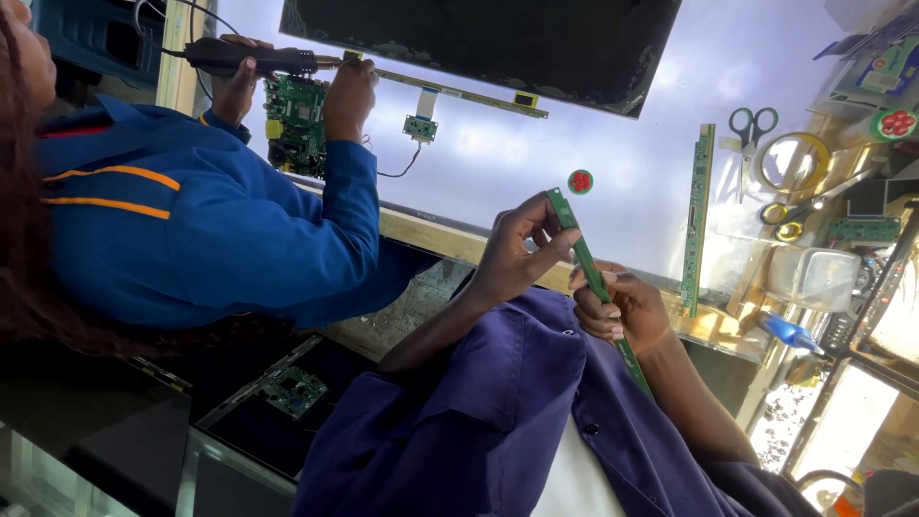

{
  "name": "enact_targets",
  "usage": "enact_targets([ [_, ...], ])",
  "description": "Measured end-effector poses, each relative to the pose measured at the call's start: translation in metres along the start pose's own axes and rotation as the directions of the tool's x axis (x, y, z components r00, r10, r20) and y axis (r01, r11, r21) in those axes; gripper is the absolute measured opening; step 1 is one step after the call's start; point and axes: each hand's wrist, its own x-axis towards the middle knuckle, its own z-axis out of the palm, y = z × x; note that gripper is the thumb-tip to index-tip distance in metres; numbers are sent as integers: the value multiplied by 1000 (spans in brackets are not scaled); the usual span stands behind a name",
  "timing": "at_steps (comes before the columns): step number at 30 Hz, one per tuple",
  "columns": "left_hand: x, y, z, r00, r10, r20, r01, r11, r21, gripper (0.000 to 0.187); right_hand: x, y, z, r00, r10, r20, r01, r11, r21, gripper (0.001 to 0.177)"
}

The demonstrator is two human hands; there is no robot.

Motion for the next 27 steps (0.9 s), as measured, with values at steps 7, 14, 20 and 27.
enact_targets([
  [7, -22, -36, 6, 985, -141, 96, 145, 988, -45, 15, -19, 7, -21, 980, -46, -195, 23, 993, -118, 33],
  [14, -15, -68, -18, 983, -172, -60, 177, 981, 85, 16, -27, 3, -32, 952, -93, -292, 17, 968, -252, 30],
  [20, 21, -84, -97, 889, -213, -406, 339, 901, 270, 89, -26, -1, -31, 934, -167, -314, 44, 931, -362, 30],
  [27, 25, -129, -104, 759, -372, -534, 388, 918, -86, 93, -25, 2, -25, 915, -206, -348, 72, 930, -360, 28],
])
